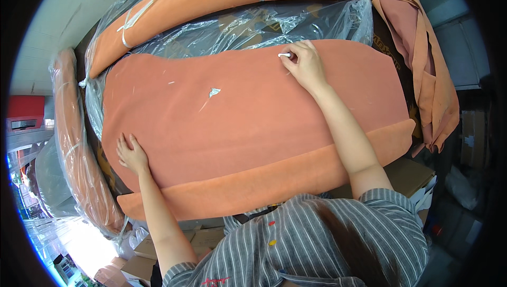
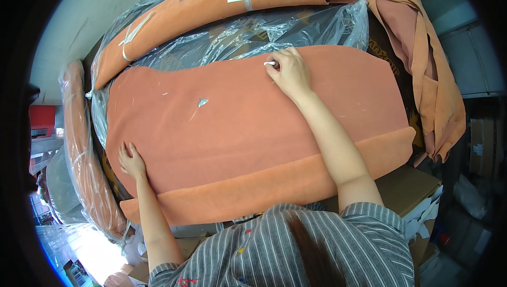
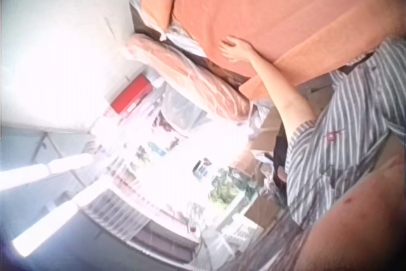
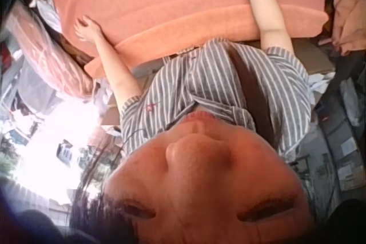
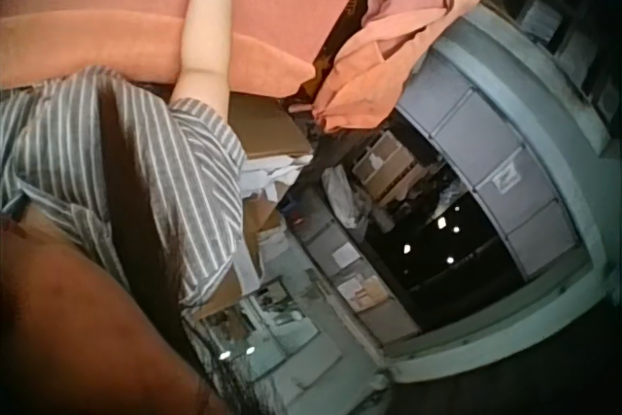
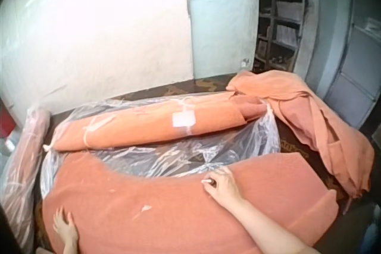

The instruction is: The person unfolds a large piece of salmon-colored fabric on a table, smooths it out, and uses a white marking tool to draw lines and shapes on the surface. The person repeatedly lifts and repositions the fabric to continue marking different sections.

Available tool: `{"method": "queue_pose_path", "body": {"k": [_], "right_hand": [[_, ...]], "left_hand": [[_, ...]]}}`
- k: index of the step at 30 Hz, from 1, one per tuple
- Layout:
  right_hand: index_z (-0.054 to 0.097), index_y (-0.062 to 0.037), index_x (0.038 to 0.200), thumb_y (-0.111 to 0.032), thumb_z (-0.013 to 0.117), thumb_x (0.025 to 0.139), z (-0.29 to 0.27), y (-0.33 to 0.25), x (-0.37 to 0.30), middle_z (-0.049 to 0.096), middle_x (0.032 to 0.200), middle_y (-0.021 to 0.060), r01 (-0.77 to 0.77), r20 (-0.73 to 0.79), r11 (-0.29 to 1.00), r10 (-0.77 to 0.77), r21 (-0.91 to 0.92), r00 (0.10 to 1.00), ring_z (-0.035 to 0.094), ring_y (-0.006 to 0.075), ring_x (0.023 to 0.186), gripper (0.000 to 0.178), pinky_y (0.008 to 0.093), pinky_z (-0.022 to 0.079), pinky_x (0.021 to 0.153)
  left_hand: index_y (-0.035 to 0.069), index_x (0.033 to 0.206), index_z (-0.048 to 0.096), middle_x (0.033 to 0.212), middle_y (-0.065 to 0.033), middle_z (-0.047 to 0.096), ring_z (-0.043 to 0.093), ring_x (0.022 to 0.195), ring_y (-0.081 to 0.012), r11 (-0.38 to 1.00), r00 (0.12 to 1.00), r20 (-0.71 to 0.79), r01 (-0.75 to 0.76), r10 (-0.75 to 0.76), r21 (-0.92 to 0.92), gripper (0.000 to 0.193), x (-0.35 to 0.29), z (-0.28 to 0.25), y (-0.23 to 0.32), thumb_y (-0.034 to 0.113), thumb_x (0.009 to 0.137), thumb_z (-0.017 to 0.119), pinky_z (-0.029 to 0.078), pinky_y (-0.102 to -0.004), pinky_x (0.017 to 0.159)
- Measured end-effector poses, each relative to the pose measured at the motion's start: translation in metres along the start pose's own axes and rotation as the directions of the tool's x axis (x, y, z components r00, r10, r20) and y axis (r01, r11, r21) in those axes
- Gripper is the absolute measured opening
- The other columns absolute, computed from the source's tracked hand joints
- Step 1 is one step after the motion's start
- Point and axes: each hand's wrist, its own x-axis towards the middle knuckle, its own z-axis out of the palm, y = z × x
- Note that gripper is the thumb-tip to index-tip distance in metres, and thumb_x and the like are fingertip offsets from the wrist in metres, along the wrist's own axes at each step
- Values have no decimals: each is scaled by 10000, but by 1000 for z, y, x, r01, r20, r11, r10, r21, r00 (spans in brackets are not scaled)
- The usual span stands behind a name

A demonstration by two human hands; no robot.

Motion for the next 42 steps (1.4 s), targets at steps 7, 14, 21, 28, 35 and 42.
{"method": "queue_pose_path", "body": {"k": [7,14,21,28,35,42], "right_hand": [[720,-46,849,-117,743,835,-11,2,-7,677,805,43,-139,62,954,127,264,990,624,168,780,76,319,524,687],[727,-49,882,-133,749,844,43,-66,-16,678,809,38,179,210,952,-234,250,949,636,181,834,94,332,531,707],[707,-53,809,-154,729,814,49,-63,-2,673,787,60,23,282,982,-76,188,956,642,248,860,104,389,527,739],[712,-49,826,-156,717,790,116,-80,45,678,829,93,100,29,977,-108,190,994,646,277,872,114,409,534,780],[671,-55,765,-148,691,764,81,-53,31,661,797,46,99,5,994,-100,52,995,613,270,952,95,418,532,774],[674,-57,770,-128,708,747,-18,32,14,634,748,51,-85,-72,990,78,-108,994,596,261,873,82,407,508,714]], "left_hand": [[223,1506,475,1611,-59,380,274,1506,-313,1000,1000,-2,14,-14,-11,586,-2,-2,3,544,1016,449,96,-588,1216],[226,1506,476,1609,-60,382,273,1508,-307,1000,1000,-11,2,-2,-7,585,0,0,0,543,1014,455,100,-589,1216],[222,1500,484,1602,-55,395,281,1504,-305,1000,1000,-20,22,-22,3,574,-5,-3,3,529,1015,466,107,-588,1216],[226,1500,486,1601,-52,399,299,1496,-309,1000,1000,-21,2,-2,1,574,1,1,5,528,1013,473,127,-589,1209],[228,1505,484,1602,-52,401,316,1489,-305,1000,1000,-28,-3,4,26,583,3,5,-7,538,1012,473,140,-598,1195],[234,1504,488,1596,-47,413,330,1484,-293,998,998,-37,-42,43,42,593,8,10,-15,564,1012,457,149,-582,1195]]}}
